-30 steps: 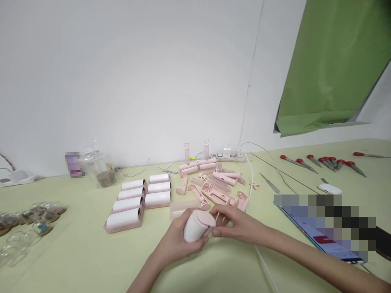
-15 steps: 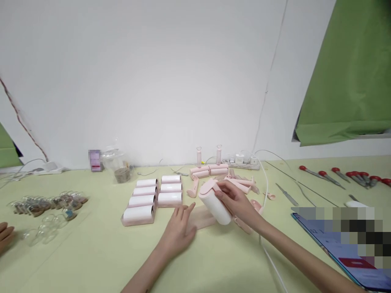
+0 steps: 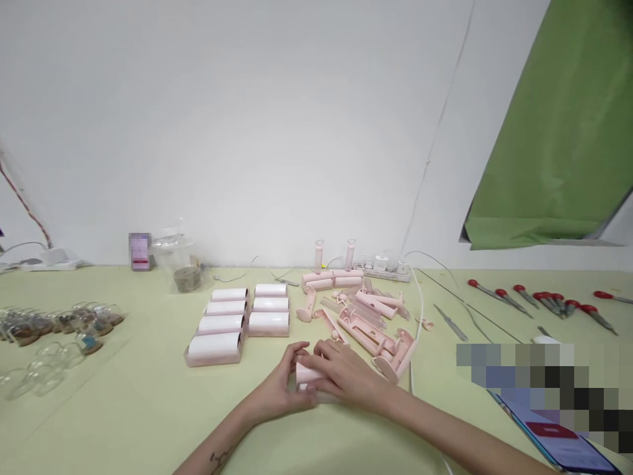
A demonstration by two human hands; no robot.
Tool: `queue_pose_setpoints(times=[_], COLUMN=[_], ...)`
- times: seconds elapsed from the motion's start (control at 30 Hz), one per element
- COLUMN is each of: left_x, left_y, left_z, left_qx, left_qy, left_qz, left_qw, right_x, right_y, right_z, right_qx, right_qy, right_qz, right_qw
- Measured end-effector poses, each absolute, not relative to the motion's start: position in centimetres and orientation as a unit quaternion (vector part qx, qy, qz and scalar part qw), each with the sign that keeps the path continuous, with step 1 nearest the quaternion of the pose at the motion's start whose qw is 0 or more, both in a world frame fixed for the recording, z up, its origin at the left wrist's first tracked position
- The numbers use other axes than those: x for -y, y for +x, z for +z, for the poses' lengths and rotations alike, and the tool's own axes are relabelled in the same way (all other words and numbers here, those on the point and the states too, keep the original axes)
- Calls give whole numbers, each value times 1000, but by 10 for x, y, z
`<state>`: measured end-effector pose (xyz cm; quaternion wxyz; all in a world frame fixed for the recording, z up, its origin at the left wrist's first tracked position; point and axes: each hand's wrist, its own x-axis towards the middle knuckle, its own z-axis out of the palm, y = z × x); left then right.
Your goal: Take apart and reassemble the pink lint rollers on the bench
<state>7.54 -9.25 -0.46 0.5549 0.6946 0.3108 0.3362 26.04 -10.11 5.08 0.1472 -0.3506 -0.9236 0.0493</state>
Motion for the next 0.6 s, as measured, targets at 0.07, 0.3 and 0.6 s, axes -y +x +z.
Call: queue_pose_setpoints(times=[0.07,0.3,0.6], left_x=[92,90,92], left_y=[75,73,77], left_z=[-5,-4,-8], left_qx=[-309,-292,-310], left_qy=[708,773,711], left_qz=[331,321,337], left_qw=[542,462,533], right_x=[96,-4,-38], right_y=[268,288,270], right_z=[56,81,80], right_qx=[907,806,763], right_qy=[-371,-571,-633], right_qz=[50,-17,15], right_qw=[190,158,132])
